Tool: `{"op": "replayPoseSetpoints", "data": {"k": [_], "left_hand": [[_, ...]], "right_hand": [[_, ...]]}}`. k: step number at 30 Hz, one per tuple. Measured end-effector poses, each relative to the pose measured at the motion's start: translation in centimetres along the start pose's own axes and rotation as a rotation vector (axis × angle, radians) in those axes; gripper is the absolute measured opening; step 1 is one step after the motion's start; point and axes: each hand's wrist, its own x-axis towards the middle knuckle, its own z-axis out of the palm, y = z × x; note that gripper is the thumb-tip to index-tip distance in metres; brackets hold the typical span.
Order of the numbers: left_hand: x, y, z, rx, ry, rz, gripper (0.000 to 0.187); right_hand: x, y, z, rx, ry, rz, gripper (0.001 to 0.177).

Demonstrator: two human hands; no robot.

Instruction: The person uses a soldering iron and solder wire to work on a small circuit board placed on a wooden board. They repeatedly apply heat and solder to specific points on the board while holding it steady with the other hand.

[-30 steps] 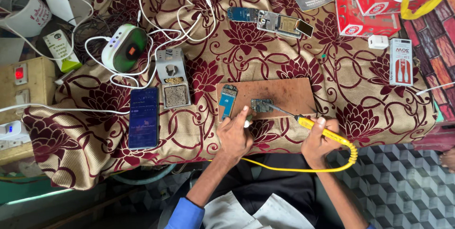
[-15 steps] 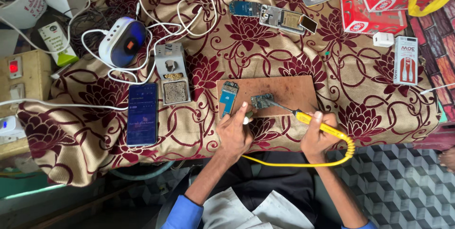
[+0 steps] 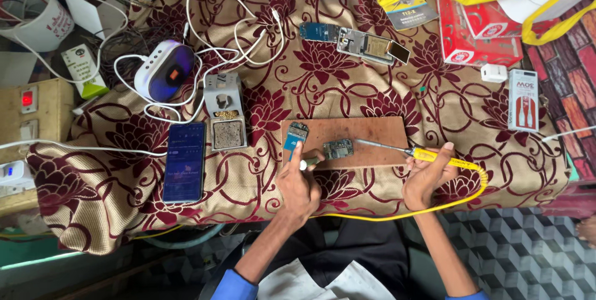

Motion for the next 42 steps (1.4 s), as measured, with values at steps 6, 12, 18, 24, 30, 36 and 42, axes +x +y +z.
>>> {"op": "replayPoseSetpoints", "data": {"k": [6,12,18,24,30,36,42], "left_hand": [[0.2,0.3,-0.3,-0.03,-0.005,-0.041,0.091],[0.6,0.4,-0.1,-0.013,-0.034,-0.002,0.095],[0.5,0.4,-0.1,-0.033,-0.03,-0.014,0.099],[0.5,0.4,-0.1,-0.004,-0.035,-0.006,0.1],[0.2,0.3,0.1,-0.001,-0.035,-0.006,0.1],[0.2,0.1,0.5,-0.002,-0.012,-0.003,0.099],[-0.1,0.1,0.4,-0.001,-0.022,-0.022,0.098]], "right_hand": [[0.3,2.8,-2.9,0.123,0.06,0.136,0.047],[-0.5,3.4,-3.0,0.04,-0.031,0.012,0.049],[-1.0,2.8,-2.3,-0.005,-0.043,0.003,0.049],[-1.0,2.7,-2.1,-0.038,-0.136,-0.037,0.049],[-0.9,2.7,-2.0,0.057,-0.085,-0.009,0.051],[-1.2,2.1,-1.7,-0.038,-0.234,-0.094,0.052],[-1.0,2.0,-1.6,0.129,-0.094,-0.029,0.048]]}}
